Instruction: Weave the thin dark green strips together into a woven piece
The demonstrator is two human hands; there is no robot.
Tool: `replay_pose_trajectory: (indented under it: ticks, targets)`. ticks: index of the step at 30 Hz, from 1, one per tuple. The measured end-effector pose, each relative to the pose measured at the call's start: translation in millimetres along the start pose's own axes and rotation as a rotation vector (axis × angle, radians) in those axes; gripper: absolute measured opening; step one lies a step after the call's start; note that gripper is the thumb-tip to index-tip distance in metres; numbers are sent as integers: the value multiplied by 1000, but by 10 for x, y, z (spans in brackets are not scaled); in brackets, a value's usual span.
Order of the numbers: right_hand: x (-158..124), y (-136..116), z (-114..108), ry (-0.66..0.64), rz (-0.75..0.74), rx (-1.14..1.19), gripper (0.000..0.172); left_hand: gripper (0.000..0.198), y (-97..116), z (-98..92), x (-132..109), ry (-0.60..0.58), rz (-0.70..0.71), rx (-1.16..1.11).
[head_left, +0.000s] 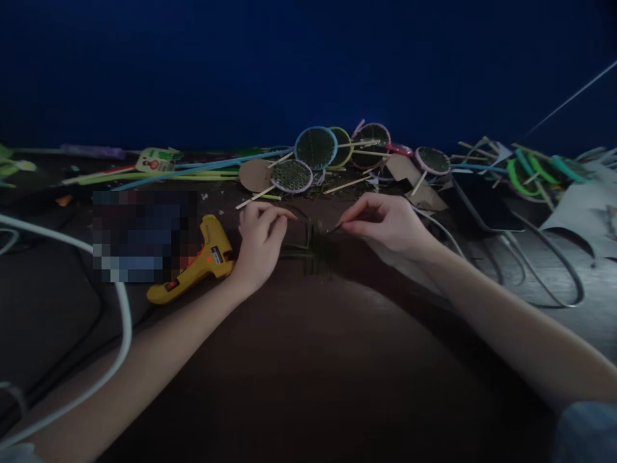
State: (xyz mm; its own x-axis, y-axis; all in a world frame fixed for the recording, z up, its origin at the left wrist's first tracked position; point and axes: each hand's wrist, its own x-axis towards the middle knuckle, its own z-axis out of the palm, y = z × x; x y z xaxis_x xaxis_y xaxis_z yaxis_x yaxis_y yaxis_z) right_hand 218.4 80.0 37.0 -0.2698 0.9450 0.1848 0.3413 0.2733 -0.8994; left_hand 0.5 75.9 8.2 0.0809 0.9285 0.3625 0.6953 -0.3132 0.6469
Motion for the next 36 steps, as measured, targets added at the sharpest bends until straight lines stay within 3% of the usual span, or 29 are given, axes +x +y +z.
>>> replay_pose_trajectory:
  ticks: [6,10,14,17,23,29,36]
  targets:
    - [-117,-32,216,18,-208,17,5,33,77,-43,-21,-296,128,2]
    - [-135,-27,261,6,-283,12,6,32,66,-52,-15,-384,203,-19]
    - [-124,-24,236,-23,-286,-5,5,22,52,-41,-8,-368,222,-41]
    - [-100,-3,191,-78,-250,-44,9,17,51,-17,-5,-285,156,-4]
    - [-50,61,174,106,-186,-231,16,17,43,26,-24,-218,168,132]
    - [-35,106,239,-25,-248,-429,9,14,49,24,-41,-186,203,200]
    - [-11,141,249,-42,-195,-428,8,15,56,30,-35,-193,168,195]
